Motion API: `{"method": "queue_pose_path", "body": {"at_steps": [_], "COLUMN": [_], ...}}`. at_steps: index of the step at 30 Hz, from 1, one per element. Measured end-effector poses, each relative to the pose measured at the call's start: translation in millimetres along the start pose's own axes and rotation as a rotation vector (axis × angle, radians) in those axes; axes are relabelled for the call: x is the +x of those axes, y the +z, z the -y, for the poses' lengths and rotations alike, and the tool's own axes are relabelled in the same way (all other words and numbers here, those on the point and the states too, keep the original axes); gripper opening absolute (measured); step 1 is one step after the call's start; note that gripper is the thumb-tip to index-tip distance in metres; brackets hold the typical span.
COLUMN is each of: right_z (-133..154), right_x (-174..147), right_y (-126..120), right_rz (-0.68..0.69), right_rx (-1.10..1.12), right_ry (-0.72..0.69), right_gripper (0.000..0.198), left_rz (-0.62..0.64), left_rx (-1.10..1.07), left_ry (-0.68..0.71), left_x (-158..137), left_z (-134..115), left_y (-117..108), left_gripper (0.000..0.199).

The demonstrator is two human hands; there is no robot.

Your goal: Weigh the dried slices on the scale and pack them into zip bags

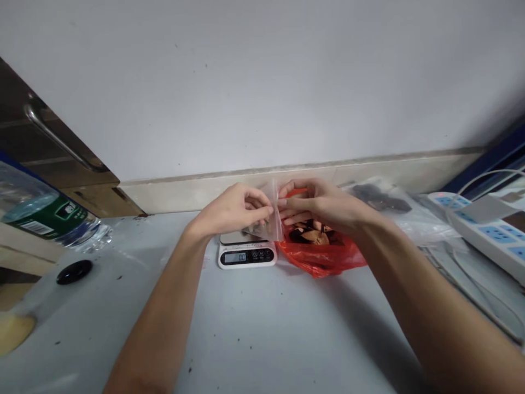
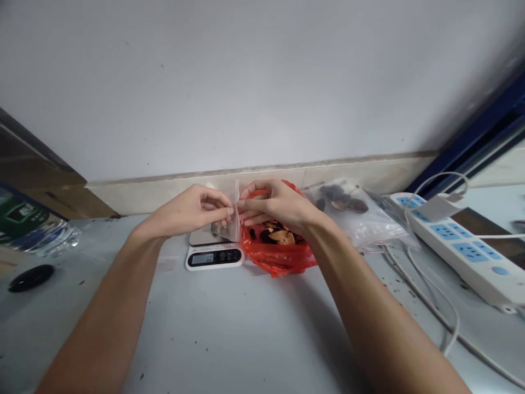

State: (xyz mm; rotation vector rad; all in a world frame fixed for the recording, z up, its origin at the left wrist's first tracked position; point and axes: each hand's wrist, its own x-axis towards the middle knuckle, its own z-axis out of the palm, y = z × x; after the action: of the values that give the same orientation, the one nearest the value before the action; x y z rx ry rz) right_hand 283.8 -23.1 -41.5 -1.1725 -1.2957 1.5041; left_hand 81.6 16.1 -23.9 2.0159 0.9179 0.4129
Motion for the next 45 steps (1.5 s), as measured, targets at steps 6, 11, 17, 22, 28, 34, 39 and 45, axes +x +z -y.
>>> {"method": "queue_pose_path", "body": {"at_steps": [6,11,17,22,28,34,39,45], "right_z": [2.0,1.6,0.1,0.0,2.1,3.4,3.8,5.9], "right_x": [-1.3,-2.3,-0.9,-0.7,-4.0,-5.3,-4.8,-6.6], "right_y": [3.1,2.8,2.8,3.3,4.3,3.4,5.2,5.3], "right_rz": [-0.036,-0.022,-0.013,-0.084,-0.103,-0.079,-0.077,-0.084], "right_rx": [-0.022,-0.06,-0.032,-0.037,-0.091,-0.15,-0.113,-0.128], "right_ry": [-0.049,-0.074,-0.066,-0.042,-0.035,-0.067,-0.076,-0.057], "right_gripper": [0.04,0.04,0.043,0.045,0.046,0.03,0.026,0.033], "left_rz": [-0.013,-0.019,-0.012,0.026,0.089,0.11,0.067,0.101], "left_rx": [-0.026,-0.054,-0.068,-0.116,-0.16,-0.173,-0.169,-0.164], "left_ry": [-0.003,0.004,-0.002,0.015,-0.008,-0.008,-0.003,0.017], "left_x": [0.8,-0.6,-1.2,-2.2,-2.1,-1.6,-1.4,-0.4], "left_z": [1.9,1.3,1.8,0.1,2.2,4.0,3.0,2.9], "left_y": [-0.6,0.1,1.5,1.0,0.2,1.4,2.3,2.9], "left_gripper": [0.013,0.016,0.013,0.017,0.019,0.022,0.024,0.021]}}
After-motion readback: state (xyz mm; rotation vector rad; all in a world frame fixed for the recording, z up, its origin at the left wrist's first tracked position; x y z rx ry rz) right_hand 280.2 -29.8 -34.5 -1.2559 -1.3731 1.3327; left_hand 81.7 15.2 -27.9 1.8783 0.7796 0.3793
